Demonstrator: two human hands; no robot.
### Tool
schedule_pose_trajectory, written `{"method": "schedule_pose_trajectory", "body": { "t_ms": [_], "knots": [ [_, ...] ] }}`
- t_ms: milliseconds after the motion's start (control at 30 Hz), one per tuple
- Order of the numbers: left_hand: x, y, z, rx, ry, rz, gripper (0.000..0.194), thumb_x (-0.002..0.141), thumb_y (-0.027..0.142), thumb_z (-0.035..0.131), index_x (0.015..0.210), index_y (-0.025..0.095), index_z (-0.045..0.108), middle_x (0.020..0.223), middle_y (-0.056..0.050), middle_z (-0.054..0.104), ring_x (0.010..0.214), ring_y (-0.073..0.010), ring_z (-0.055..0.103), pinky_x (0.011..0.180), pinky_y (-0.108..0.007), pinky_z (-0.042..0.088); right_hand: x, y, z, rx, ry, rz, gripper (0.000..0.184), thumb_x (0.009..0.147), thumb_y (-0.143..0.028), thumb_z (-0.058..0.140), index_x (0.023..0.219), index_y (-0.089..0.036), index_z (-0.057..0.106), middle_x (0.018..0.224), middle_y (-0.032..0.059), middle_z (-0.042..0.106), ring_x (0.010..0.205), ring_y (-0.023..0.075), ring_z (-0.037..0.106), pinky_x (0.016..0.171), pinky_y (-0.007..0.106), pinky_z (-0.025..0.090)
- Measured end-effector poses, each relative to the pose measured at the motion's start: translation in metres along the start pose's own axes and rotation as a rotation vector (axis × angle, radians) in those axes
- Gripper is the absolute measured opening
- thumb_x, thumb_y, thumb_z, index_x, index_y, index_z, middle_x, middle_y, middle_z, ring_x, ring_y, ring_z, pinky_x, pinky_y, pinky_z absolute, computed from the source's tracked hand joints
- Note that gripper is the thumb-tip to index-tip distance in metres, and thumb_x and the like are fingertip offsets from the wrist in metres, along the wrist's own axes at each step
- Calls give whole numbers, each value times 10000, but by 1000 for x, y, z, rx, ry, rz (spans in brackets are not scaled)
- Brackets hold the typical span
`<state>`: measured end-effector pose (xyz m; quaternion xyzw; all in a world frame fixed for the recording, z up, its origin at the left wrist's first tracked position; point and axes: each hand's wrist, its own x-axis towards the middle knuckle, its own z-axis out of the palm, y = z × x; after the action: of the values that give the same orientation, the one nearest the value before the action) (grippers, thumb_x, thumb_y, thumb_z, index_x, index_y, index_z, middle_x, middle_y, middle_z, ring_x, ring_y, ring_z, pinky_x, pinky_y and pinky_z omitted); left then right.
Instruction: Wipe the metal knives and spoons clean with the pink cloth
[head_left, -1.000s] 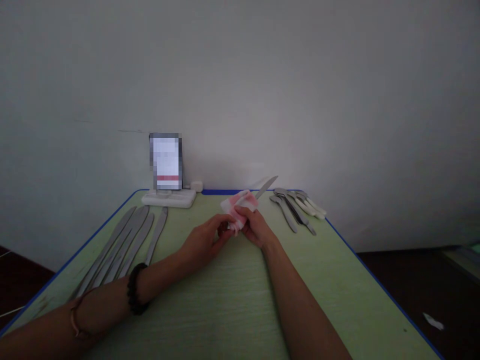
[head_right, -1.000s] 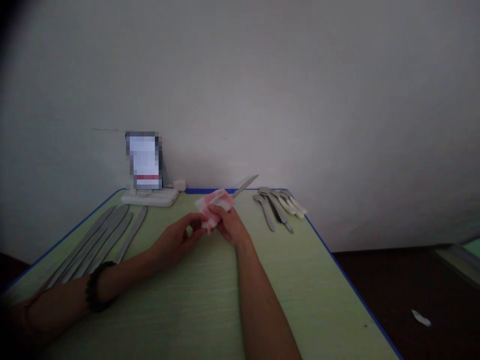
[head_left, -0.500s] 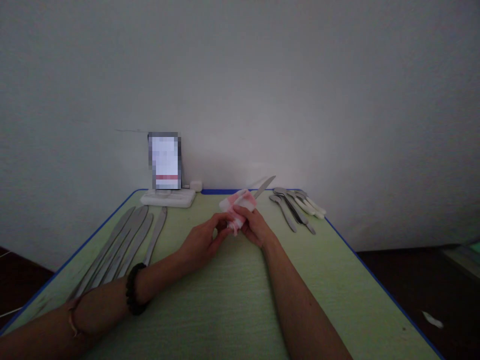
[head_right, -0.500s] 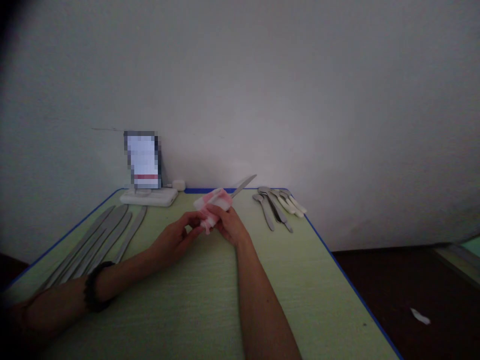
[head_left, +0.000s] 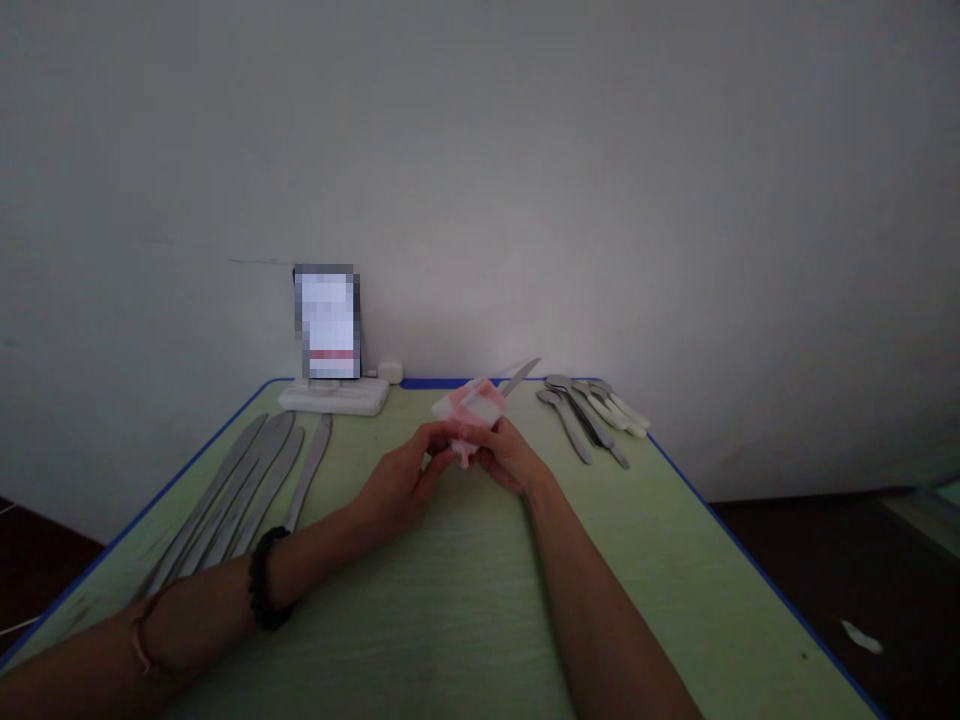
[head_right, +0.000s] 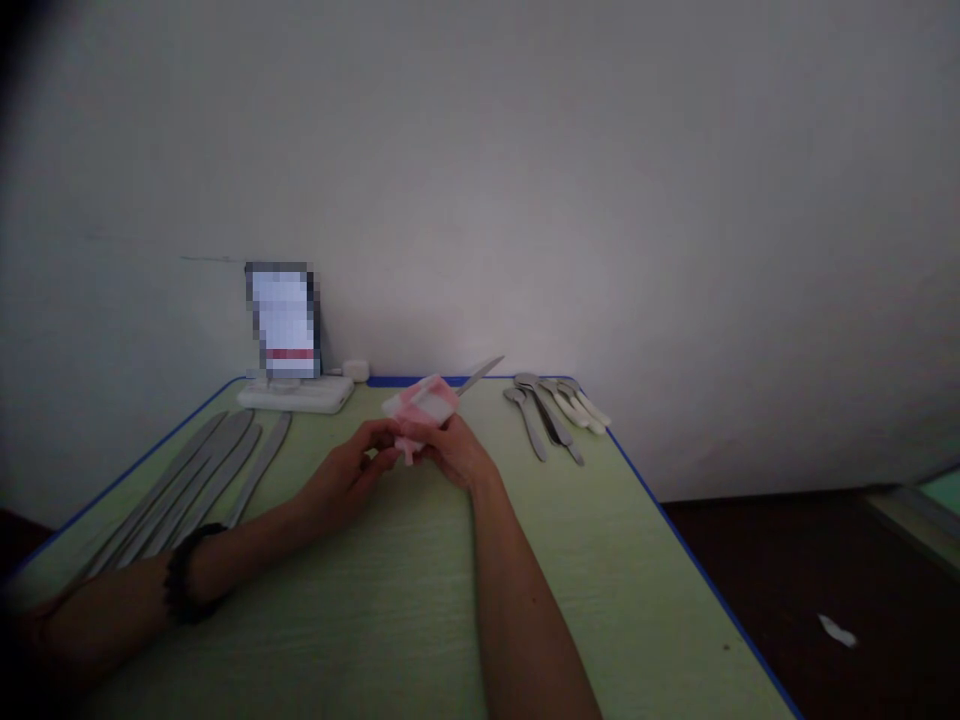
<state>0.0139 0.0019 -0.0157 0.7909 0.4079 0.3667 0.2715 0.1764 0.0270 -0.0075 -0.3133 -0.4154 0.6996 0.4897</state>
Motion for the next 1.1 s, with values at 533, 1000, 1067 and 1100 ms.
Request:
{"method": "schedule_pose_trajectory", "body": {
  "t_ms": [533, 1000, 1067, 1100],
  "knots": [
    [2, 0, 0, 40, 39, -75, 179, 871, 340, 458, 991, 207, 456, 744, 30, 563, 595, -125, 535, 525, -223, 379, 2, 3, -1, 5, 18, 4, 293, 523, -238, 776, 757, -143, 628, 652, -8, 618, 543, 92, 527, 448, 191, 403],
    [4, -1, 0, 83, 65, -41, 145, 838, 251, 480, 974, 199, 475, 675, 58, 439, 571, -109, 459, 509, -206, 355, 4, 4, -2, 26, -16, -38, 199, 621, -230, 720, 763, -138, 615, 642, -7, 626, 529, 96, 535, 458, 207, 425],
    [4, -1, 0, 82, 71, -39, 138, 840, 254, 476, 966, 200, 482, 673, 57, 432, 577, -112, 452, 511, -206, 353, 3, 3, -1, 14, -27, -34, 201, 626, -243, 721, 758, -135, 614, 635, -5, 623, 525, 97, 532, 457, 209, 425],
    [4, -1, 0, 80, 73, -40, 134, 840, 262, 477, 959, 201, 485, 670, 57, 429, 577, -113, 452, 511, -206, 352, 2, 2, -1, 11, -27, -31, 207, 626, -249, 723, 760, -133, 615, 637, -2, 624, 527, 97, 533, 461, 210, 426]
  ]
}}
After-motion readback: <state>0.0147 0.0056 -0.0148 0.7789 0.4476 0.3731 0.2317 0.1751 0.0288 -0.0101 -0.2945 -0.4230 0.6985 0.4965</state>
